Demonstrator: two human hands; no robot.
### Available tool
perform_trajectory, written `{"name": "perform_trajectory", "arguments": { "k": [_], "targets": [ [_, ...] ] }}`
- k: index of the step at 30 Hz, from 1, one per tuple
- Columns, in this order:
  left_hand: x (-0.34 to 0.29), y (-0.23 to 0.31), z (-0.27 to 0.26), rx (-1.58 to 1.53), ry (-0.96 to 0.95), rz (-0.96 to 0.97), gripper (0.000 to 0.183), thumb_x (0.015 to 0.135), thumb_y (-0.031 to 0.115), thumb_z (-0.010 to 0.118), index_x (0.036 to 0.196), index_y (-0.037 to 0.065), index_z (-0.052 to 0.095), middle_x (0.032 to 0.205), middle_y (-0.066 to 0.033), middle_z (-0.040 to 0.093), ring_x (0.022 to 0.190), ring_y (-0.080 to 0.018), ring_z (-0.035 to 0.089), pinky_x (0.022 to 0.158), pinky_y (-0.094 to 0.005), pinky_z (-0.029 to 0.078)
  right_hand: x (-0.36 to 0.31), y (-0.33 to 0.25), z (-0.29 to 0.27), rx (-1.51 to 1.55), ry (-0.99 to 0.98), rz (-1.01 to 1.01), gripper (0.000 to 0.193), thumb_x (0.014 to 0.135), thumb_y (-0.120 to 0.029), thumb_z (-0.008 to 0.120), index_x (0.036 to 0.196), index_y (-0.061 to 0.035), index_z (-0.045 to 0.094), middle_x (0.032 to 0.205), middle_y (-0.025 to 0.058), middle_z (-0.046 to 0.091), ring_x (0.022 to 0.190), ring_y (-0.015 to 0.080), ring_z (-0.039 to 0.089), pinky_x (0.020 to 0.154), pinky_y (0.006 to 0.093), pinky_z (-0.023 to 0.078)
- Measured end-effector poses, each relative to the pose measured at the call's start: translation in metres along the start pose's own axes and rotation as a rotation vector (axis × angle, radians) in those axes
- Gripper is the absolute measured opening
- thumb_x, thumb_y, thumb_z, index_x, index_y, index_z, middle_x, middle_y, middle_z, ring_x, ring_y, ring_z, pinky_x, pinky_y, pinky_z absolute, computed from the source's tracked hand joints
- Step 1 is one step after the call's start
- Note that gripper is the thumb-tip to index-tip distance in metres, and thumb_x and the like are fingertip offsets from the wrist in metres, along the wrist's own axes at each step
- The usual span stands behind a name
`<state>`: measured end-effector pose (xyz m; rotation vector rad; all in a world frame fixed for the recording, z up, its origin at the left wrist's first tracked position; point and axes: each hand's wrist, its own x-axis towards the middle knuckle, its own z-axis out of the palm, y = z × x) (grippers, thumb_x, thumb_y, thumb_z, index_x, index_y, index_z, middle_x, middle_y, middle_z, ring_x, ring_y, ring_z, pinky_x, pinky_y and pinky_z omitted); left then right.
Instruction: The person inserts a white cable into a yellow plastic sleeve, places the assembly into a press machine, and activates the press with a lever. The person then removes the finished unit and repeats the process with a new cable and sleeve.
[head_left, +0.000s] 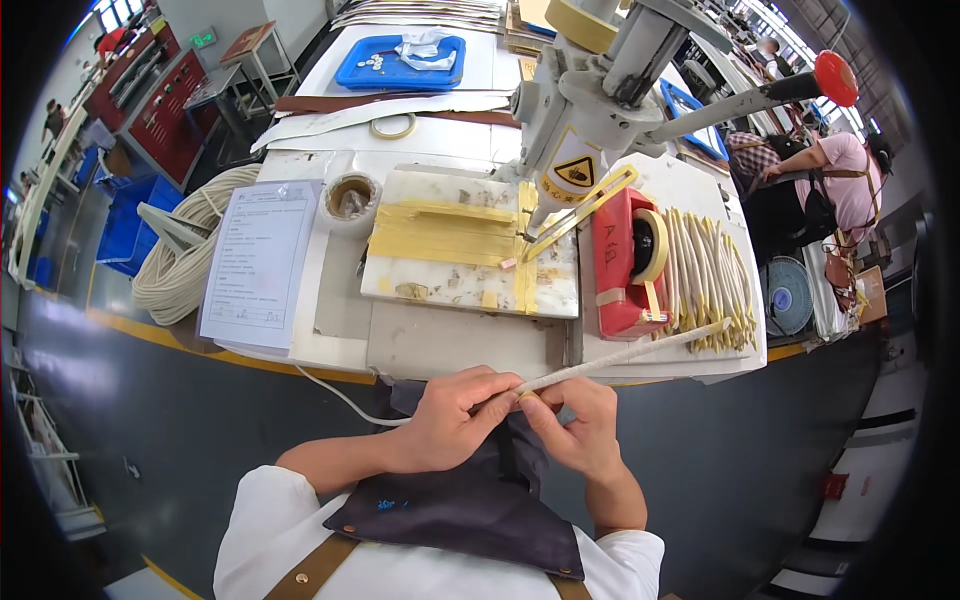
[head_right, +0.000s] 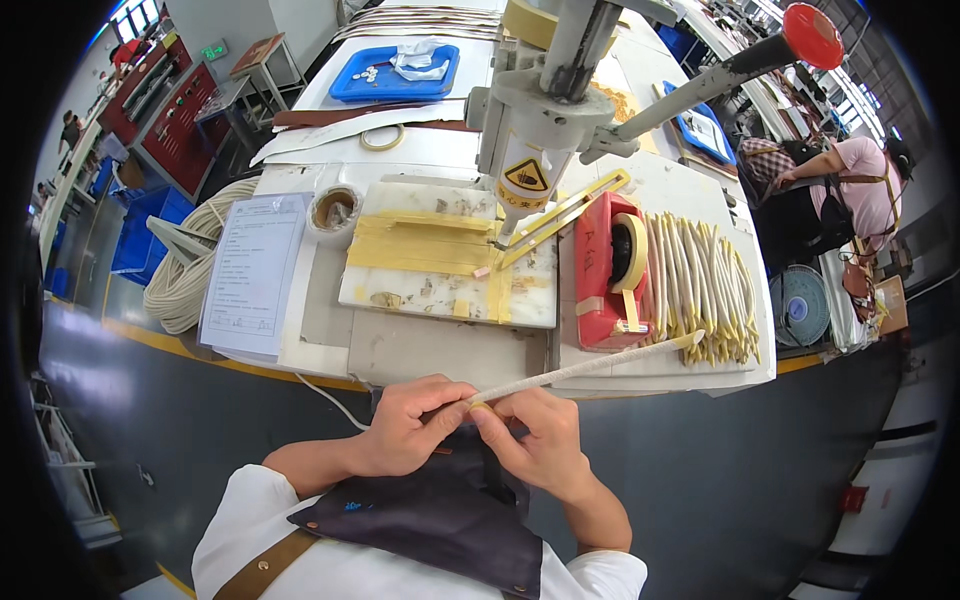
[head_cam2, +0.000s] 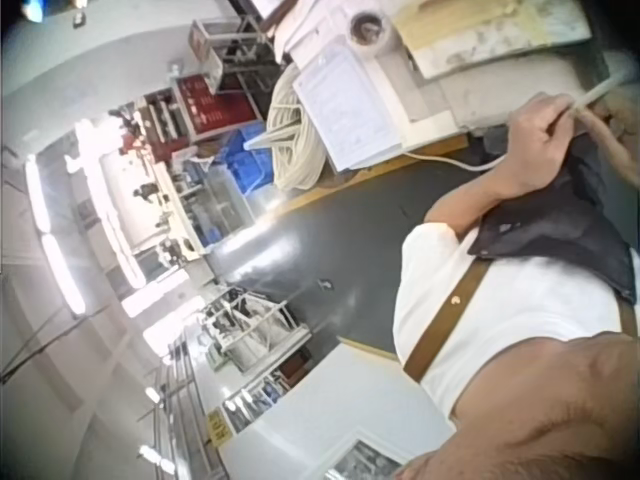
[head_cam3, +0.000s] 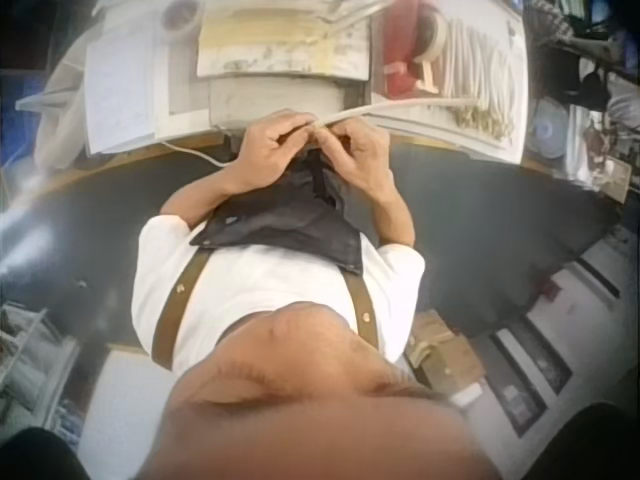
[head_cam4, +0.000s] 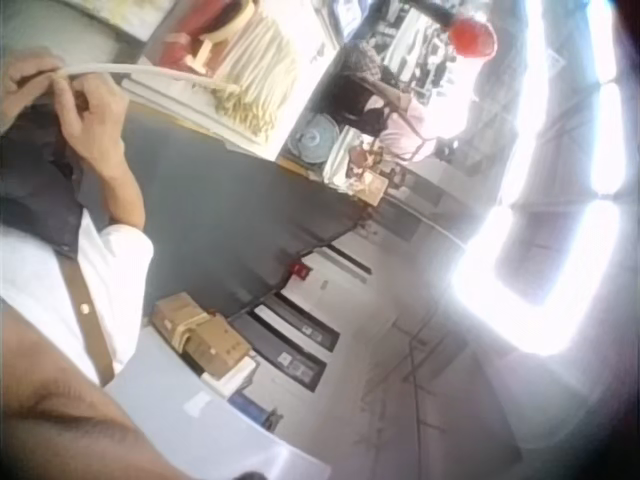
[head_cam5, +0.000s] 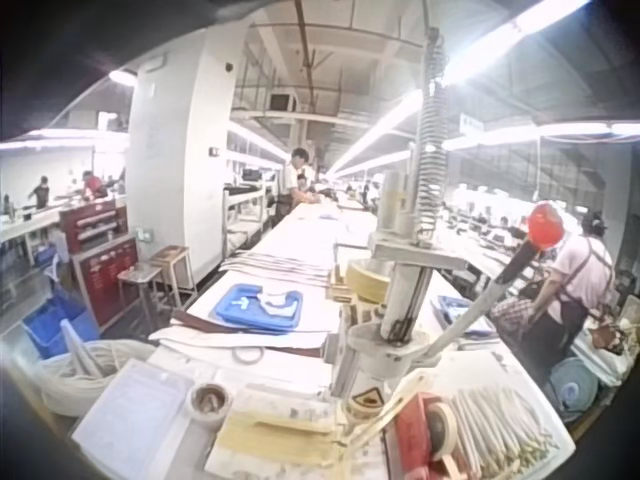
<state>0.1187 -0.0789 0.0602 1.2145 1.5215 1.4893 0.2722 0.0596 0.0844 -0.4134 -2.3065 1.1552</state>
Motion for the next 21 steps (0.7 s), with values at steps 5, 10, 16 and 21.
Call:
{"name": "perform_trajectory", "arguments": {
  "k": [5, 10, 16, 21],
  "targets": [
    [0.001, 0.0, 0.002, 0.032, 0.055, 0.095, 0.02, 0.099, 0.008, 0.066, 0.116, -0.002, 0.069, 0.085, -0.0101, 0.064, 0.067, -0.0172, 0.059, 0.06, -0.0309, 0.048, 0.002, -0.003, 0.004, -0.013, 0.035, 0.018, 0.017, 0.086, -0.011, 0.081, 0.081, -0.0003, 0.07, 0.076, 0.0101, 0.07, 0.059, 0.0188, 0.07, 0.052, 0.03, 0.052],
    [0.001, 0.008, -0.001, 0.102, 0.056, 0.131, 0.015, 0.099, 0.009, 0.067, 0.11, 0.0, 0.071, 0.081, -0.0086, 0.065, 0.06, -0.0192, 0.058, 0.056, -0.0308, 0.047, 0.001, 0.0, 0.002, -0.143, 0.058, -0.099, 0.014, 0.08, -0.011, 0.083, 0.081, -0.0028, 0.071, 0.082, 0.0091, 0.073, 0.062, 0.0198, 0.068, 0.057, 0.0307, 0.051],
    [0.005, 0.006, -0.005, -0.04, -0.001, 0.111, 0.015, 0.099, 0.011, 0.068, 0.095, -0.001, 0.074, 0.075, -0.0092, 0.066, 0.057, -0.0166, 0.056, 0.055, -0.0297, 0.044, 0.008, -0.006, -0.017, -0.38, -0.001, -0.316, 0.016, 0.075, -0.016, 0.085, 0.082, -0.0103, 0.071, 0.09, 0.0027, 0.073, 0.063, 0.0193, 0.065, 0.057, 0.0312, 0.047],
    [0.009, 0.013, -0.012, -0.1, -0.146, 0.142, 0.021, 0.103, 0.016, 0.064, 0.092, -0.001, 0.074, 0.069, -0.0057, 0.063, 0.056, -0.011, 0.055, 0.051, -0.0287, 0.043, 0.011, -0.011, -0.026, -0.436, -0.009, -0.388, 0.018, 0.069, -0.009, 0.082, 0.082, -0.0125, 0.07, 0.096, 0.0027, 0.074, 0.064, 0.0184, 0.065, 0.056, 0.0313, 0.044]
  ]
}}
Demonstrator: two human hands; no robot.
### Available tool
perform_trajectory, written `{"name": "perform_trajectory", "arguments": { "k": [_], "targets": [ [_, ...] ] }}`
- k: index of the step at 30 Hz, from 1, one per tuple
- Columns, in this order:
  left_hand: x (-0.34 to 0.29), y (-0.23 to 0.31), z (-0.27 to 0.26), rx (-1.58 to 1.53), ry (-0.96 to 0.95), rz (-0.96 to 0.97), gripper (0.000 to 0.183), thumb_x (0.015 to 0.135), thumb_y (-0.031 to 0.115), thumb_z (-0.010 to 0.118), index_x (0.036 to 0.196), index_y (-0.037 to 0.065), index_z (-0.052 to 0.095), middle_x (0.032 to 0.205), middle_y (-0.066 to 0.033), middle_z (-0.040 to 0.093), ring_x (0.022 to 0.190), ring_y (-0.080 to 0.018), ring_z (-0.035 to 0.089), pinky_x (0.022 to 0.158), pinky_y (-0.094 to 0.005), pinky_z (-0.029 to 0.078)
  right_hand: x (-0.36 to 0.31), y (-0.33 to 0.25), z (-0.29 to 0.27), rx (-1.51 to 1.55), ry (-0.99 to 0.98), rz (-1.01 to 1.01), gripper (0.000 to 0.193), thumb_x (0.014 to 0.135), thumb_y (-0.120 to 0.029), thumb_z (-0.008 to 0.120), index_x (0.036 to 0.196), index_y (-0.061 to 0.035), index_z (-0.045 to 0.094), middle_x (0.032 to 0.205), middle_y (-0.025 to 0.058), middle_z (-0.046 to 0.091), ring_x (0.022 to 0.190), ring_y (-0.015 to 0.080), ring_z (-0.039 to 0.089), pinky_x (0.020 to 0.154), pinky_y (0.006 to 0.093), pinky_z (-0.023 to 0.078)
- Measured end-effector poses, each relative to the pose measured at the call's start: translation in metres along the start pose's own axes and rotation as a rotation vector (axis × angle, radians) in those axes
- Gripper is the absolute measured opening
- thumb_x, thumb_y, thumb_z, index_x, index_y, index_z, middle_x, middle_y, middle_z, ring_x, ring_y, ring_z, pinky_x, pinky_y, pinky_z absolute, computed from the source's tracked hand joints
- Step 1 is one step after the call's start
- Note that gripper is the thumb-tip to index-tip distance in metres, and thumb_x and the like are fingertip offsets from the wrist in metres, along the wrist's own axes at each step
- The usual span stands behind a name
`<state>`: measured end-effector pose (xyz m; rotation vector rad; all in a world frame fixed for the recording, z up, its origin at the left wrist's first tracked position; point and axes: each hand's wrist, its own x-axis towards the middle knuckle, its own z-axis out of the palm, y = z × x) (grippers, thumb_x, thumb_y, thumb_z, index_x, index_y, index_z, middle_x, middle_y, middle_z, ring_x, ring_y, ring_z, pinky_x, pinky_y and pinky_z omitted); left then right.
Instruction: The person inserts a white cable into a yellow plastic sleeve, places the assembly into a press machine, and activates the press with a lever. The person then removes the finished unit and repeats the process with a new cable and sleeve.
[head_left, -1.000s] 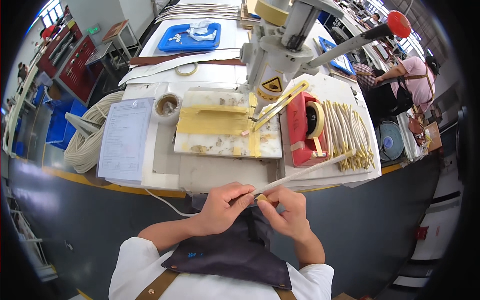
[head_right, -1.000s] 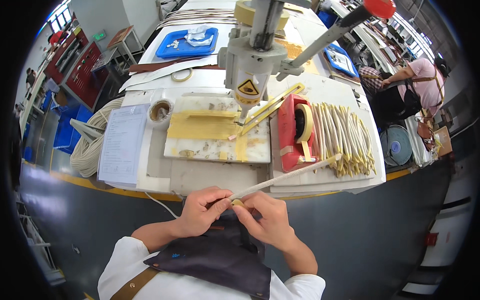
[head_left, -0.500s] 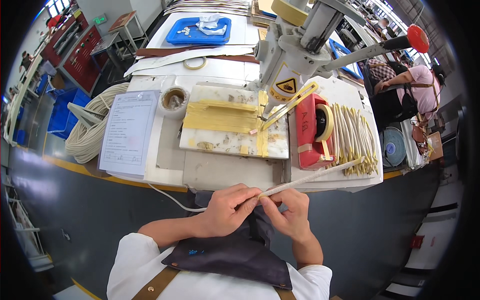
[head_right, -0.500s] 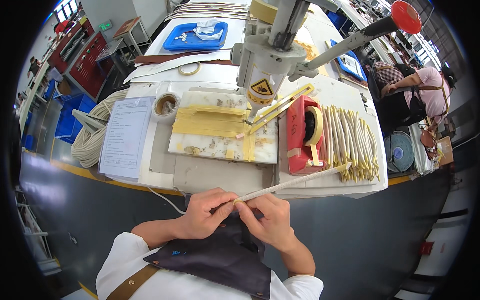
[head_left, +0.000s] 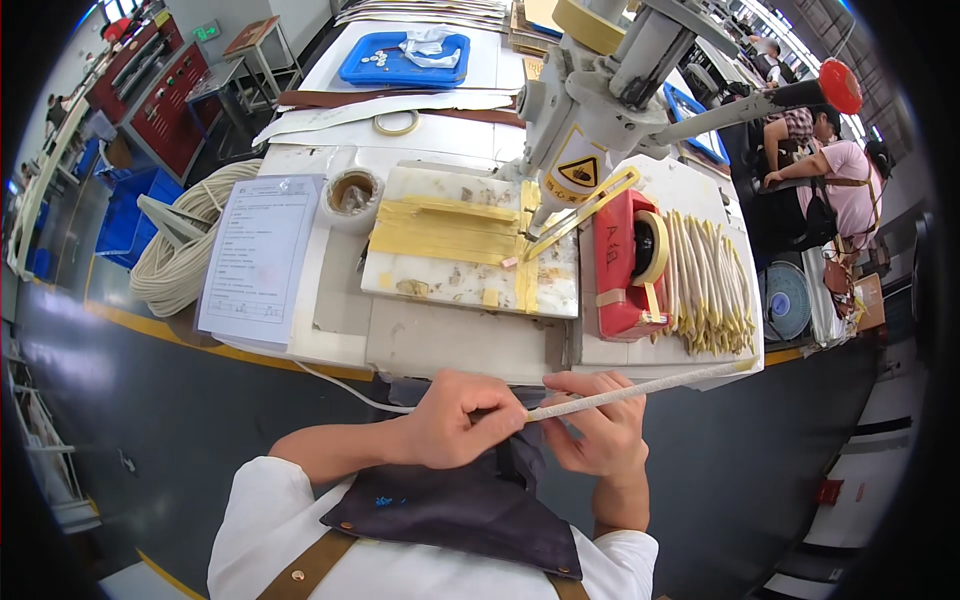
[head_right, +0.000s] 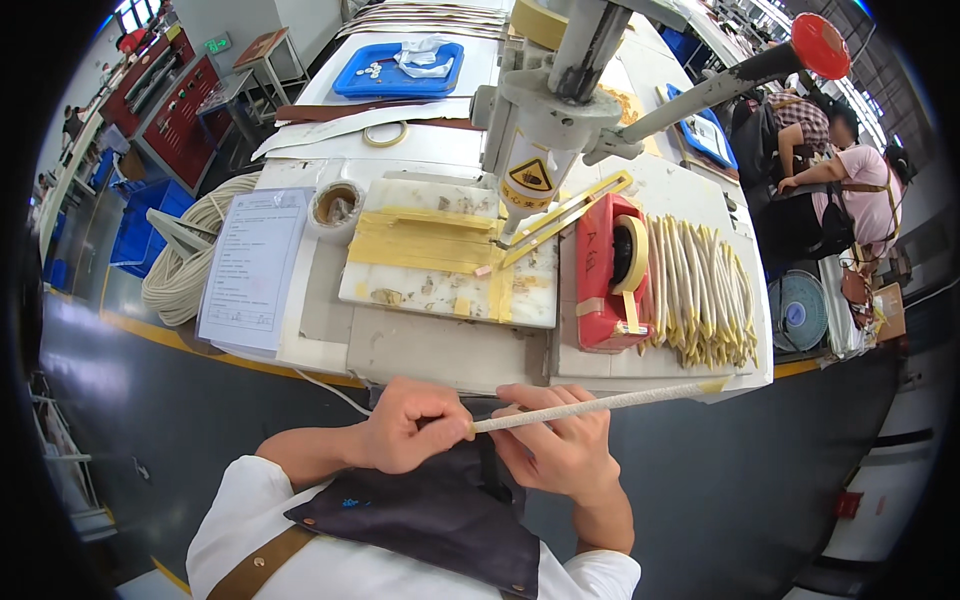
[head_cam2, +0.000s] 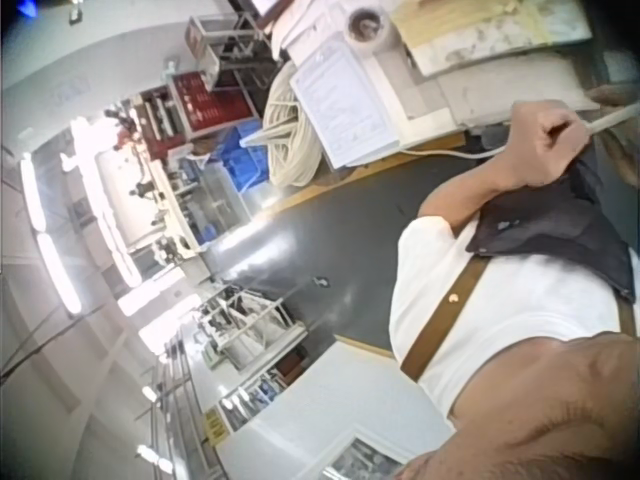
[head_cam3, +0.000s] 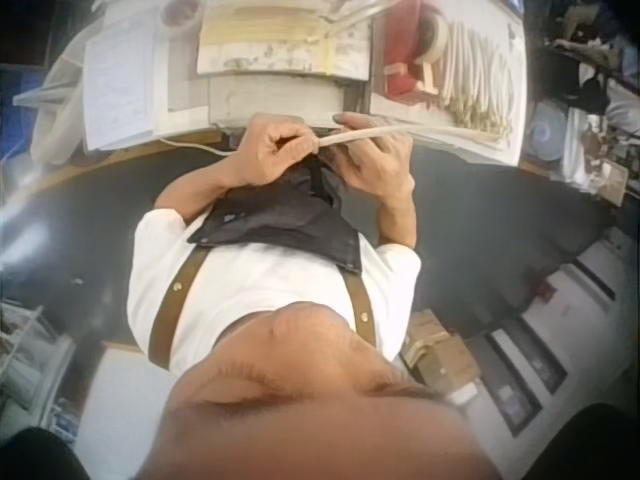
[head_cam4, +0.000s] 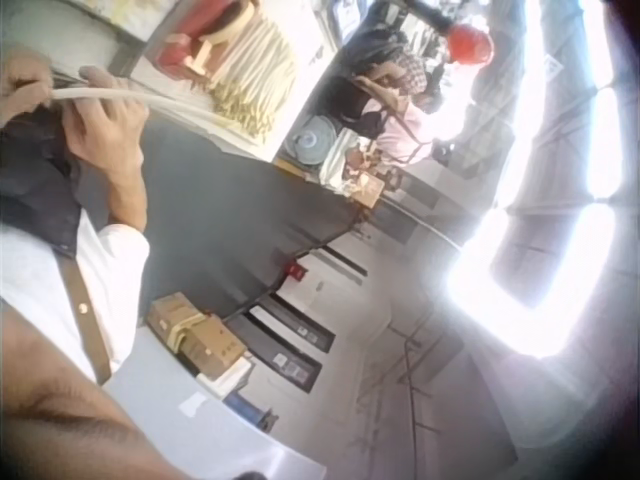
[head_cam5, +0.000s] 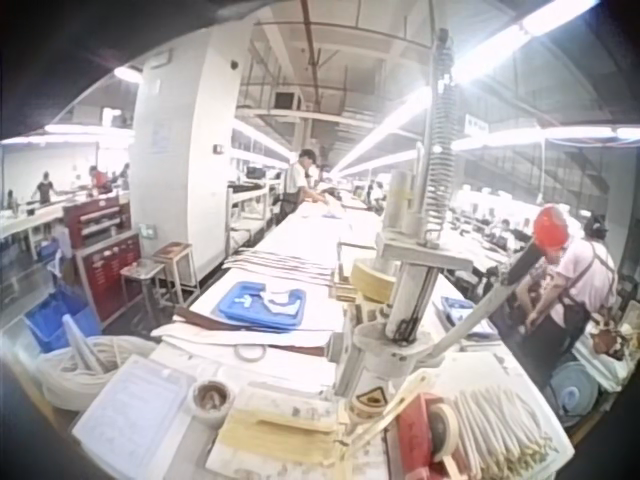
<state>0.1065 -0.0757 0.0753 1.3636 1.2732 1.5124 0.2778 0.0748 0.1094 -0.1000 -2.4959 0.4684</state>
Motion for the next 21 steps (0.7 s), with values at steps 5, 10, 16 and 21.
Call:
{"name": "perform_trajectory", "arguments": {
  "k": [5, 10, 16, 21],
  "targets": [
    [0.0, -0.002, 0.006, -0.058, -0.087, 0.106, 0.023, 0.103, 0.017, 0.064, 0.093, -0.001, 0.074, 0.068, -0.0071, 0.063, 0.054, -0.0116, 0.052, 0.049, -0.0294, 0.04, -0.005, 0.011, 0.009, 0.268, 0.063, 0.023, 0.021, 0.067, -0.003, 0.079, 0.086, -0.0106, 0.073, 0.094, 0.0047, 0.075, 0.067, 0.0203, 0.067, 0.059, 0.0324, 0.048],
    [-0.002, -0.005, 0.003, -0.639, -0.43, -0.468, 0.027, 0.104, 0.018, 0.062, 0.094, -0.004, 0.075, 0.068, -0.0049, 0.063, 0.048, -0.0084, 0.045, 0.045, -0.0259, 0.033, -0.013, 0.017, 0.025, 0.61, 0.142, 0.013, 0.017, 0.073, -0.004, 0.08, 0.09, -0.0083, 0.076, 0.088, 0.0063, 0.076, 0.072, 0.0218, 0.07, 0.063, 0.0324, 0.052],
    [-0.001, -0.017, 0.019, -1.202, -0.404, -0.881, 0.025, 0.105, 0.019, 0.062, 0.099, -0.003, 0.073, 0.062, -0.005, 0.059, 0.043, -0.0055, 0.034, 0.041, -0.0225, 0.025, -0.022, 0.018, 0.036, 0.761, 0.231, 0.011, 0.046, 0.08, -0.009, 0.084, 0.123, -0.0064, 0.068, 0.091, 0.008, 0.076, 0.075, 0.0227, 0.071, 0.067, 0.0353, 0.055],
    [-0.005, -0.004, 0.014, -0.724, -0.328, -0.654, 0.021, 0.104, 0.017, 0.062, 0.106, -0.001, 0.073, 0.074, -0.0052, 0.068, 0.049, -0.0062, 0.046, 0.044, -0.0245, 0.036, -0.029, 0.005, 0.049, 0.822, 0.329, 0.311, 0.092, 0.081, -0.014, 0.087, 0.155, -0.0047, 0.034, 0.101, 0.0163, 0.075, 0.085, 0.0253, 0.071, 0.075, 0.0381, 0.057]
  ]
}}
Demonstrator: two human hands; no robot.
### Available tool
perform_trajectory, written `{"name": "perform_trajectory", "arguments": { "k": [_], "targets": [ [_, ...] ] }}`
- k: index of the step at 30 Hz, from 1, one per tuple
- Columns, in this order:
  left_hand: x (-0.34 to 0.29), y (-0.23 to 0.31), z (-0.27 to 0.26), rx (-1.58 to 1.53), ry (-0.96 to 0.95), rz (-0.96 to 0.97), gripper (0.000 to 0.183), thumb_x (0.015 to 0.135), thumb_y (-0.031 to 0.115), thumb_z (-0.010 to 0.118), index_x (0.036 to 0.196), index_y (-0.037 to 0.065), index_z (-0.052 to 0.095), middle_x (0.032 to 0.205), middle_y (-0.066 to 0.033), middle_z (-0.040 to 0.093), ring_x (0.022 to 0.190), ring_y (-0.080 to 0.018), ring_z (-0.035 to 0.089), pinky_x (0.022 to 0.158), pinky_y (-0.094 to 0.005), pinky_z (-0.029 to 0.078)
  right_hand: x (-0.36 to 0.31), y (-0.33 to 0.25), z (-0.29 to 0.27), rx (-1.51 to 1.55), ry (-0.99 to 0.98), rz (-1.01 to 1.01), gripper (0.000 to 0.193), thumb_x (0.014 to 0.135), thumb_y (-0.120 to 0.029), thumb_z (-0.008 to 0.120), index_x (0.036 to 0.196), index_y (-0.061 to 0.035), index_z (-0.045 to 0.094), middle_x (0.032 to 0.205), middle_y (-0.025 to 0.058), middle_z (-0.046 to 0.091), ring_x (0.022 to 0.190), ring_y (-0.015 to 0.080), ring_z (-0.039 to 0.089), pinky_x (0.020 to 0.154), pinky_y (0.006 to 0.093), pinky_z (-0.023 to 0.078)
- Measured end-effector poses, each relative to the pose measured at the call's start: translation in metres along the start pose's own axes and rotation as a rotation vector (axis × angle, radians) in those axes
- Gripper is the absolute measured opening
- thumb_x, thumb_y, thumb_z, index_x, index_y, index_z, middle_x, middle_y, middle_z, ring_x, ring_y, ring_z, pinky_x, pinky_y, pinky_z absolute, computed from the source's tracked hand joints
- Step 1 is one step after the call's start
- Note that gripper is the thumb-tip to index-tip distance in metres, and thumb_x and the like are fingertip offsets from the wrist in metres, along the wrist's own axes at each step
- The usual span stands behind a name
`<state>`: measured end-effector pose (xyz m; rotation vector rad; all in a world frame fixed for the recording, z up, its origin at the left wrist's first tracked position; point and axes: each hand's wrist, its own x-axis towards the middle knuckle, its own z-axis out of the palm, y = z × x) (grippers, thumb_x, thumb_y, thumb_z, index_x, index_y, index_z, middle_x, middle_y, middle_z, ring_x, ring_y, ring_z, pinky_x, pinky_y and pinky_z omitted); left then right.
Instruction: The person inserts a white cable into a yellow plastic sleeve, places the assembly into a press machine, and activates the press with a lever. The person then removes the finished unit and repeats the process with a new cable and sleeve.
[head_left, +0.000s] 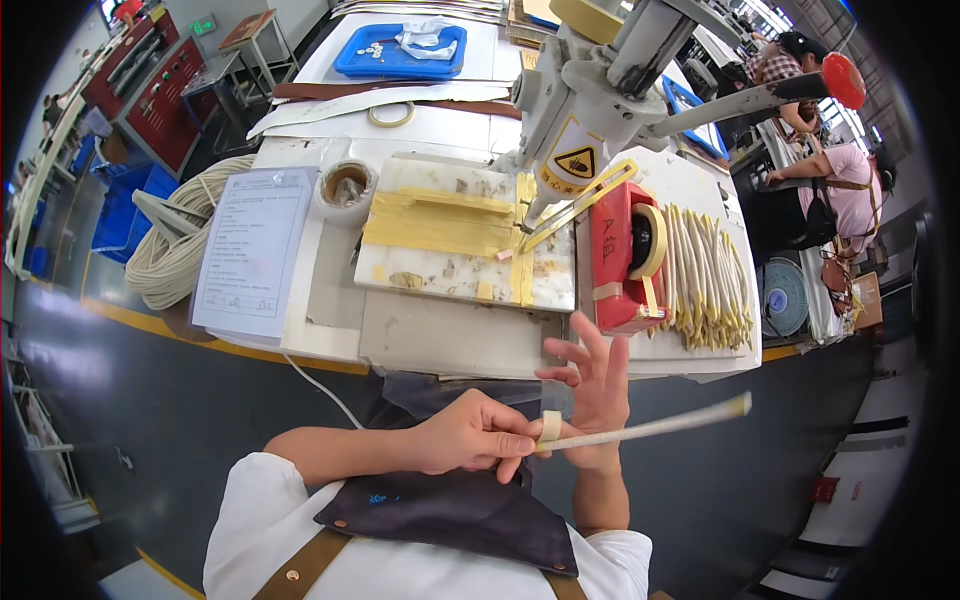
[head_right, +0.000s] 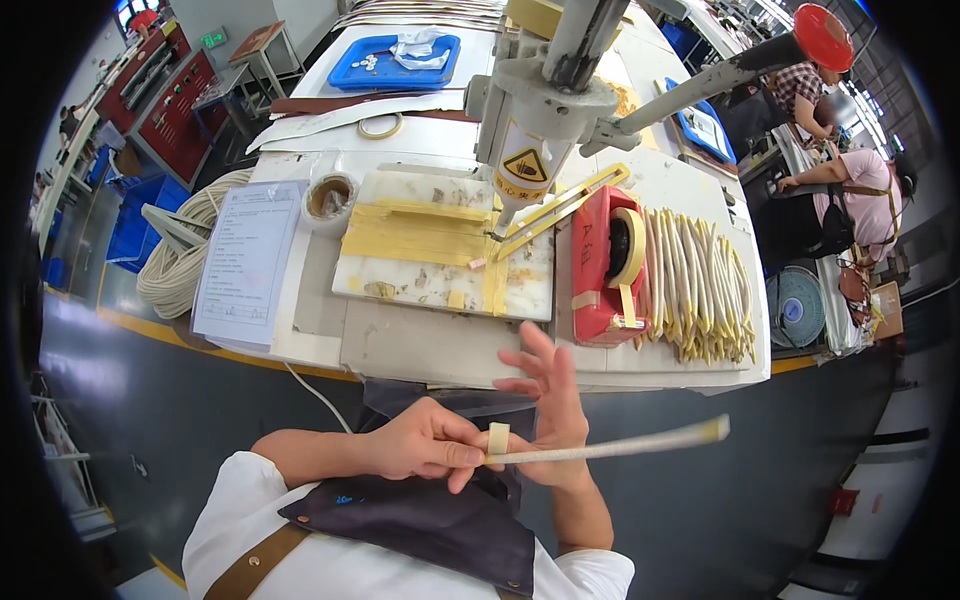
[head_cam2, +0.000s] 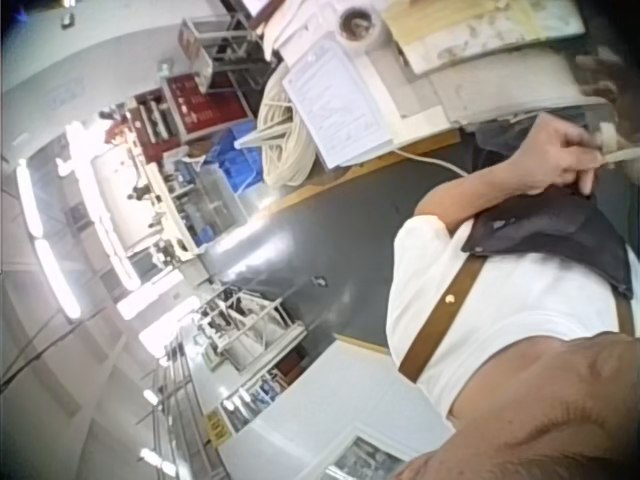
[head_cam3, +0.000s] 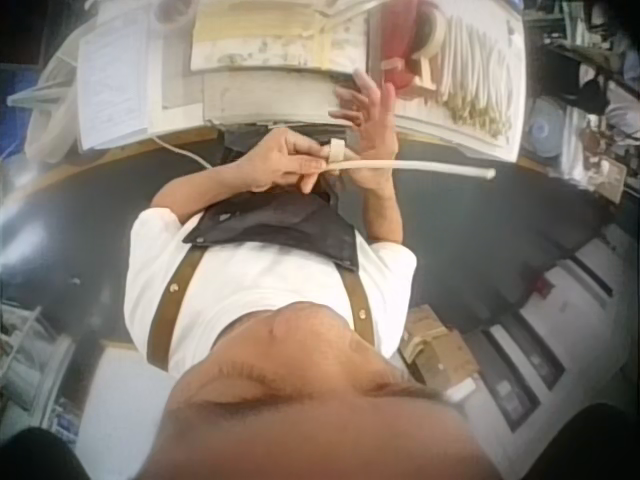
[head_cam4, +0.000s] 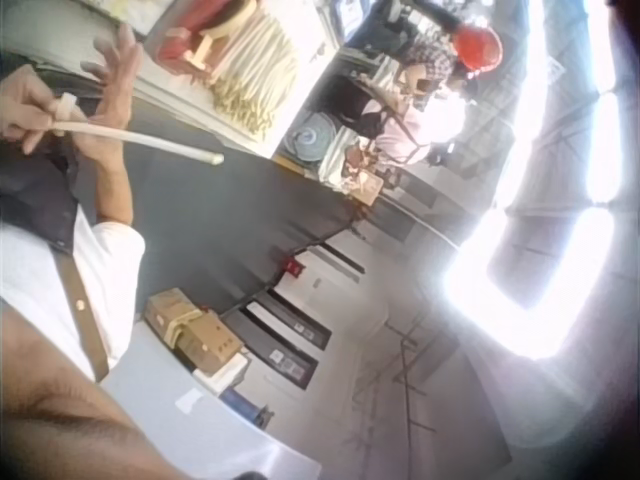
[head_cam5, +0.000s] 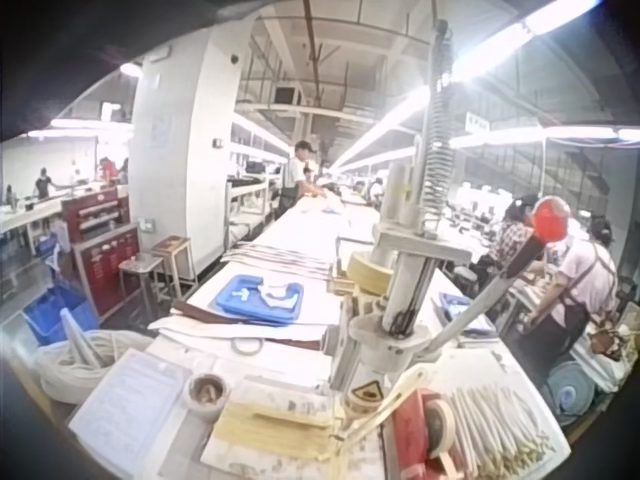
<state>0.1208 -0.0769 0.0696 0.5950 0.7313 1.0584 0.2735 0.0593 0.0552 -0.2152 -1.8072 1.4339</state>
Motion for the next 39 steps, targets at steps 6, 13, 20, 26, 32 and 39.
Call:
{"name": "perform_trajectory", "arguments": {
  "k": [6, 13, 20, 26, 32, 39],
  "targets": [
    [-0.005, -0.001, -0.001, 1.106, 0.43, 0.921, 0.029, 0.088, 0.001, 0.075, 0.116, -0.003, 0.073, 0.084, -0.0117, 0.074, 0.061, -0.0145, 0.067, 0.051, -0.0251, 0.049, -0.026, -0.008, -0.017, 0.265, -0.162, 0.431, 0.039, 0.088, -0.016, 0.076, 0.117, 0.0086, 0.07, 0.116, 0.0238, 0.067, 0.093, 0.0303, 0.072, 0.082, 0.0379, 0.059],
    [-0.005, -0.004, -0.017, 1.655, 0.48, 1.188, 0.042, 0.075, -0.004, 0.074, 0.116, -0.007, 0.071, 0.085, -0.0076, 0.072, 0.054, -0.0129, 0.057, 0.046, -0.0248, 0.045, -0.024, -0.015, -0.007, 0.599, -0.01, 0.674, 0.026, 0.089, -0.001, 0.07, 0.113, 0.0094, 0.07, 0.1, 0.0145, 0.068, 0.087, 0.0242, 0.072, 0.08, 0.0349, 0.06],
    [-0.006, -0.011, -0.018, 1.549, 0.519, 1.07, 0.035, 0.08, 0.002, 0.074, 0.113, -0.006, 0.07, 0.081, -0.0071, 0.068, 0.06, -0.0165, 0.063, 0.052, -0.0283, 0.051, -0.015, -0.022, -0.01, 0.084, -0.166, 0.597, 0.026, 0.081, 0.008, 0.077, 0.106, 0.0012, 0.076, 0.095, 0.0082, 0.071, 0.079, 0.0185, 0.07, 0.07, 0.0299, 0.056],
    [-0.006, -0.006, -0.011, 1.351, 0.48, 0.851, 0.023, 0.088, 0.012, 0.078, 0.106, -0.001, 0.072, 0.073, -0.0092, 0.068, 0.055, -0.0202, 0.063, 0.05, -0.0308, 0.05, -0.003, -0.028, -0.003, -0.327, -0.2, 0.281, 0.023, 0.079, 0.009, 0.075, 0.099, -0.001, 0.076, 0.085, 0.0101, 0.071, 0.074, 0.0194, 0.067, 0.063, 0.0293, 0.052],
    [-0.001, -0.016, -0.02, 0.951, 0.341, 0.665, 0.02, 0.1, 0.019, 0.069, 0.101, -0.001, 0.074, 0.064, -0.0065, 0.061, 0.05, -0.0165, 0.056, 0.047, -0.0308, 0.043, -0.001, -0.02, -0.004, -0.552, -0.233, -0.009, 0.027, 0.073, 0.01, 0.075, 0.096, -0.0049, 0.076, 0.082, 0.0096, 0.068, 0.069, 0.0226, 0.064, 0.06, 0.0313, 0.051],
    [-0.003, -0.014, -0.017, -0.252, 0.005, -0.081, 0.033, 0.106, 0.025, 0.061, 0.095, -0.004, 0.071, 0.058, 0.0039, 0.045, 0.046, -0.0042, 0.034, 0.041, -0.0232, 0.025, 0.001, -0.005, -0.015, -0.524, -0.197, -0.346, 0.027, 0.069, 0.005, 0.08, 0.094, -0.0045, 0.075, 0.08, 0.0064, 0.067, 0.069, 0.0241, 0.062, 0.068, 0.0355, 0.054]
  ]
}}
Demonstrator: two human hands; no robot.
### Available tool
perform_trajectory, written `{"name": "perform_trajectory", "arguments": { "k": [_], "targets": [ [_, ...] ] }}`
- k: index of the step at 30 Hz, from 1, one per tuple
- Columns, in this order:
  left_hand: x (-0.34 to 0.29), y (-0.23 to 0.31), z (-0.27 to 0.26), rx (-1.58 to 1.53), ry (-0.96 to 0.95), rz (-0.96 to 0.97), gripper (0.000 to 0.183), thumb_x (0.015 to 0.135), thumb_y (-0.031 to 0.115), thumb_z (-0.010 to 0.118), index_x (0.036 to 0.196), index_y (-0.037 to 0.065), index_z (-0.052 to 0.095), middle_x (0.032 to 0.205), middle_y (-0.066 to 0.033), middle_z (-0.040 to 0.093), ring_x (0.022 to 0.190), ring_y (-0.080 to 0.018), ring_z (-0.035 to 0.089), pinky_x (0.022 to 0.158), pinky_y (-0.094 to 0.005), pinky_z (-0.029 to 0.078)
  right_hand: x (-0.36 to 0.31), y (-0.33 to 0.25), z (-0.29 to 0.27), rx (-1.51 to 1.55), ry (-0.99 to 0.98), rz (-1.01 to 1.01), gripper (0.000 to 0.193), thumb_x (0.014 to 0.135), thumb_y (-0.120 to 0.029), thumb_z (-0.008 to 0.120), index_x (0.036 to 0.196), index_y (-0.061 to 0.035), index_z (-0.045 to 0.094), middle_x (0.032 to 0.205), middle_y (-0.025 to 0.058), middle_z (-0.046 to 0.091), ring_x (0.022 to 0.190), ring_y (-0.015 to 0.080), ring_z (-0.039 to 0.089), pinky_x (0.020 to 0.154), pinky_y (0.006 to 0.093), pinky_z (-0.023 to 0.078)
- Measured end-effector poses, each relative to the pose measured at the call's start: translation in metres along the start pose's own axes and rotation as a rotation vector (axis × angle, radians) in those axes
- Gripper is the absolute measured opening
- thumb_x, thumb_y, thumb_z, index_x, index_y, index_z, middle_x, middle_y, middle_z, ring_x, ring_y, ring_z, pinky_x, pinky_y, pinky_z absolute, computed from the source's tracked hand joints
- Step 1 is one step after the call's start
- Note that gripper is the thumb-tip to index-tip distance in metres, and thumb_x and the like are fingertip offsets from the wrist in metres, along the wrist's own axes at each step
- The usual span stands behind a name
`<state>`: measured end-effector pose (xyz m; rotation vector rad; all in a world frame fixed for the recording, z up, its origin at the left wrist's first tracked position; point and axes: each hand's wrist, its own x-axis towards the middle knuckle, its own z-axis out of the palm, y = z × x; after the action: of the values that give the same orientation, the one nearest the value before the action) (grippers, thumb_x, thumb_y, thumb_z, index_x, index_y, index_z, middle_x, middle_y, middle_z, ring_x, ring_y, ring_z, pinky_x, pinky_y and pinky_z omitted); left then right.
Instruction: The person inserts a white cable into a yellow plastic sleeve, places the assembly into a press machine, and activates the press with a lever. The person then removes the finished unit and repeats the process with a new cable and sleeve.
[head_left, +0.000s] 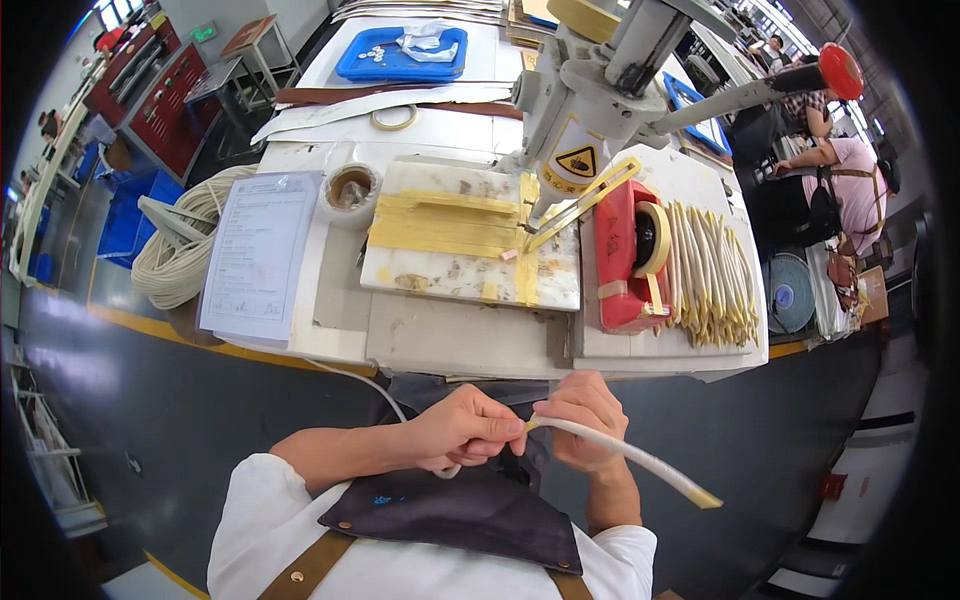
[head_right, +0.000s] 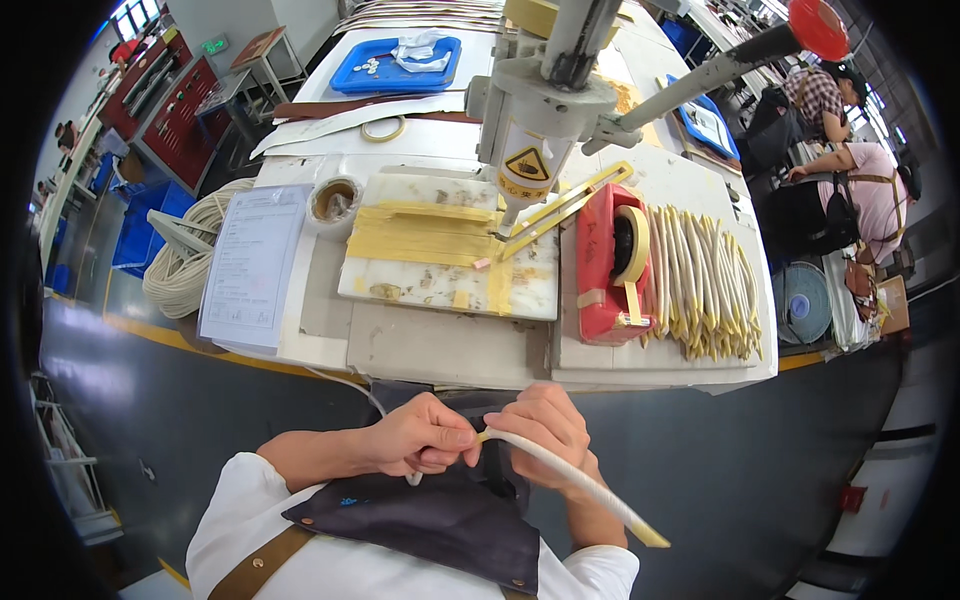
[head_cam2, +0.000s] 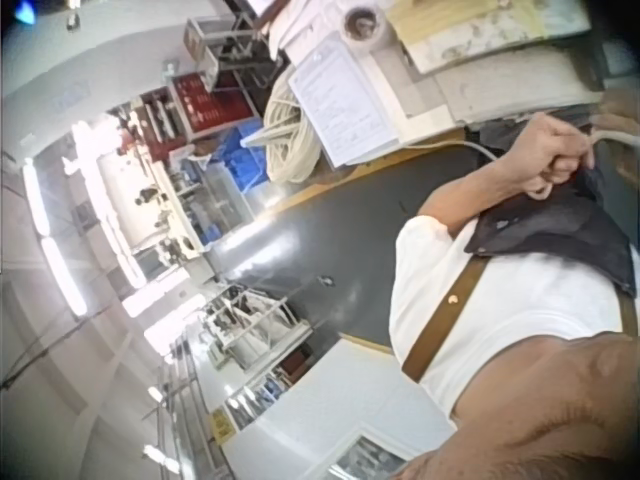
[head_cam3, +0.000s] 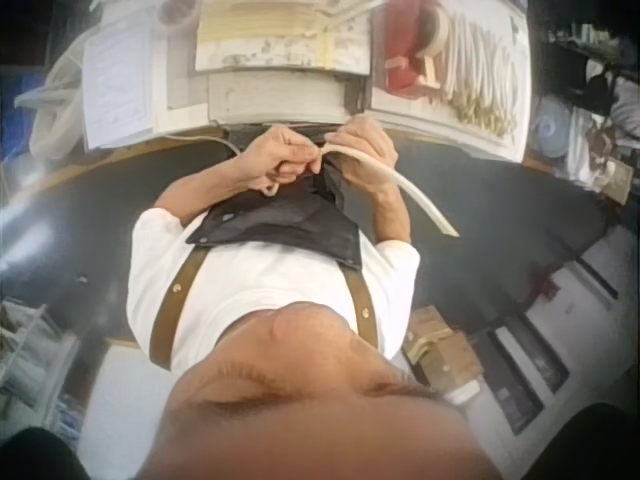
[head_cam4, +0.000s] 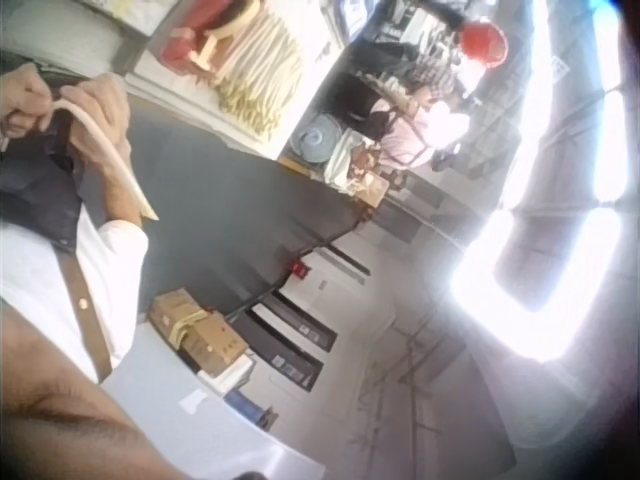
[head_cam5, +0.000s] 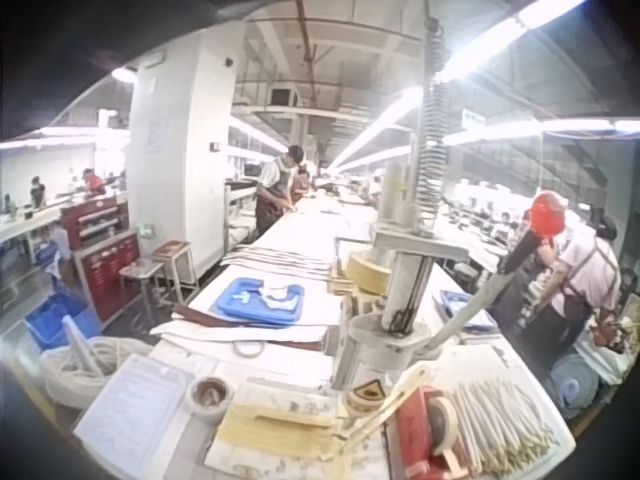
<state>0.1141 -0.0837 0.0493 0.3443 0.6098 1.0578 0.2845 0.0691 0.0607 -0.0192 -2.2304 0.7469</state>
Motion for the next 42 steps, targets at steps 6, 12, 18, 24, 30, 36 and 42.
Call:
{"name": "perform_trajectory", "arguments": {
  "k": [6, 12, 18, 24, 30, 36, 42],
  "targets": [
    [0.005, -0.014, -0.006, -0.281, -0.124, -0.133, 0.033, 0.107, 0.026, 0.059, 0.092, -0.001, 0.069, 0.057, 0.0047, 0.046, 0.042, -0.0017, 0.029, 0.038, -0.0206, 0.022, -0.016, 0.006, 0.013, 0.274, 0.143, 0.156, 0.023, 0.076, -0.002, 0.084, 0.098, -0.0021, 0.076, 0.088, 0.0066, 0.073, 0.077, 0.0249, 0.066, 0.077, 0.0378, 0.055],
    [-0.006, -0.01, 0.027, 0.889, 0.327, 0.718, 0.025, 0.102, 0.021, 0.066, 0.097, -0.003, 0.07, 0.063, -0.004, 0.059, 0.052, -0.0131, 0.058, 0.044, -0.0285, 0.042, -0.023, 0.002, 0.02, 0.714, 0.366, 0.539, 0.022, 0.076, 0.0, 0.086, 0.096, 0.0038, 0.077, 0.089, 0.0129, 0.072, 0.076, 0.0209, 0.068, 0.068, 0.0301, 0.055],
    [-0.001, -0.01, 0.018, 1.424, 0.487, 1.029, 0.018, 0.098, 0.019, 0.071, 0.104, 0.002, 0.073, 0.065, -0.0065, 0.062, 0.05, -0.0195, 0.059, 0.049, -0.0334, 0.048, -0.041, -0.006, 0.028, 0.941, 0.168, 0.58, 0.017, 0.079, 0.004, 0.083, 0.095, 0.0049, 0.078, 0.089, 0.012, 0.069, 0.072, 0.0142, 0.064, 0.06, 0.0245, 0.05],
    [-0.007, 0.004, 0.011, 0.67, 0.212, 0.351, 0.032, 0.105, 0.026, 0.062, 0.098, -0.004, 0.07, 0.061, -0.0004, 0.057, 0.046, -0.0077, 0.05, 0.04, -0.0246, 0.036, -0.044, -0.005, 0.05, 1.181, 0.281, 0.669, 0.02, 0.083, -0.008, 0.085, 0.099, 0.0007, 0.077, 0.093, 0.0079, 0.064, 0.078, 0.0144, 0.059, 0.066, 0.0268, 0.046],
    [-0.002, 0.016, 0.001, -0.179, -0.04, -0.121, 0.036, 0.11, 0.027, 0.053, 0.092, -0.003, 0.064, 0.056, 0.0027, 0.045, 0.036, -0.0018, 0.033, 0.033, -0.0189, 0.026, -0.029, -0.004, 0.064, 1.557, 0.187, 0.657, 0.019, 0.087, -0.02, 0.083, 0.094, -0.0068, 0.071, 0.088, 0.0003, 0.053, 0.078, 0.015, 0.05, 0.072, 0.0307, 0.04],
    [-0.002, 0.001, 0.004, -0.406, -0.235, -0.159, 0.034, 0.111, 0.026, 0.048, 0.095, -0.002, 0.059, 0.056, 0.0032, 0.043, 0.035, -0.002, 0.034, 0.031, -0.0182, 0.027, -0.015, 0.019, 0.061, 1.602, -0.094, 0.353, 0.017, 0.085, -0.021, 0.085, 0.084, -0.0094, 0.073, 0.081, 0.0, 0.052, 0.074, 0.0158, 0.045, 0.068, 0.0318, 0.036],
    [-0.013, 0.013, 0.009, -0.061, -0.028, -0.042, 0.037, 0.11, 0.028, 0.052, 0.104, -0.005, 0.067, 0.061, 0.0009, 0.053, 0.039, -0.0026, 0.039, 0.037, -0.0199, 0.031, 0.008, 0.024, 0.043, 1.592, -0.031, 0.292, 0.014, 0.091, -0.016, 0.079, 0.097, -0.0047, 0.075, 0.084, 0.0052, 0.055, 0.074, 0.0182, 0.05, 0.066, 0.0332, 0.04]
  ]
}}
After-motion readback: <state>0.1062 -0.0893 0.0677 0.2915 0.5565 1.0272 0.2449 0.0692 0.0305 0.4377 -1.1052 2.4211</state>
